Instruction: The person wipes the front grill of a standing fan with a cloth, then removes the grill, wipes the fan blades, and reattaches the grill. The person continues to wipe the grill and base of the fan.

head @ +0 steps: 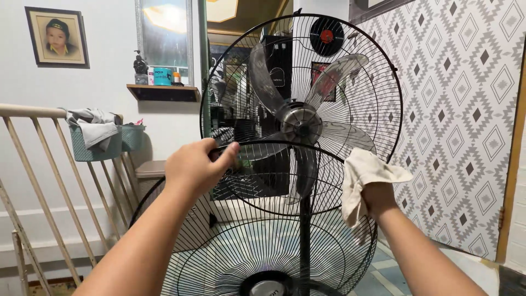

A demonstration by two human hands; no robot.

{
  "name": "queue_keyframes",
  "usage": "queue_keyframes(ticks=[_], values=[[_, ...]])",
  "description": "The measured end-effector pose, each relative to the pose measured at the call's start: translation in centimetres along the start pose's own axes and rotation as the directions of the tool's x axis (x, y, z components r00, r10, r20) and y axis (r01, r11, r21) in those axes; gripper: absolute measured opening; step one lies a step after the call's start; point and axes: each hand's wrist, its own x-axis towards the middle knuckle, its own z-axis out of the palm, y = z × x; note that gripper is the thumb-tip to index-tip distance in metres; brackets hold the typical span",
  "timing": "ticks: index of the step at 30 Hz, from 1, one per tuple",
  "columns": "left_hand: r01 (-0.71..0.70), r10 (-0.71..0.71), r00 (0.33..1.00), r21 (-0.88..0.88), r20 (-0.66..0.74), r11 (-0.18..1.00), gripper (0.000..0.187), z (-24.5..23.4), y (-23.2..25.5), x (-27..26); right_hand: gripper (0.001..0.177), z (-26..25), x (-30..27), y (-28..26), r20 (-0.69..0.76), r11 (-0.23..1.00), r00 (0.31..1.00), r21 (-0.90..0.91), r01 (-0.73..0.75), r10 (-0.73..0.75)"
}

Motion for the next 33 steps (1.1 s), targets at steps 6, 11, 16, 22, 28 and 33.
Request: queue_keyframes(ticks=[6,11,16,22,28,33], values=[[0.098,-0.093,0.993,-0.059,0.074,0.993,0.067,-0.1,0.5,0.8,0.03,0.9,-3.1,0.4,0.14,0.612,0.753,-0.497,0.615,-0.643],[0.185,-0.175,0.971,-0.052,0.162,0.981,0.069,-0.4,1.4,1.7,0.033,5.4,-10.0,-0.1,0.427,0.132,0.4,-0.533,0.836,-0.811],[0.245,-0.229,0.953,-0.058,0.196,0.968,0.068,-1.0,1.3,2.3,0.038,7.5,-17.7,2.8,0.664,-0.122,0.148,-0.343,0.931,-0.733],[0.243,-0.222,0.953,-0.082,0.208,0.966,0.069,-1.4,1.0,1.7,0.044,8.5,-18.1,3.2,0.781,-0.167,0.064,-0.212,0.963,-0.621],[0.169,-0.149,0.976,-0.114,0.161,0.979,0.067,-1.2,1.2,1.3,0.05,9.7,-12.9,-0.3,0.742,-0.108,0.188,-0.332,0.937,-0.644],[0.199,-0.178,0.971,-0.127,0.157,0.972,0.063,-1.4,0.5,1.5,0.056,8.4,-8.8,-1.7,0.673,0.0,0.321,-0.431,0.903,-0.666]])
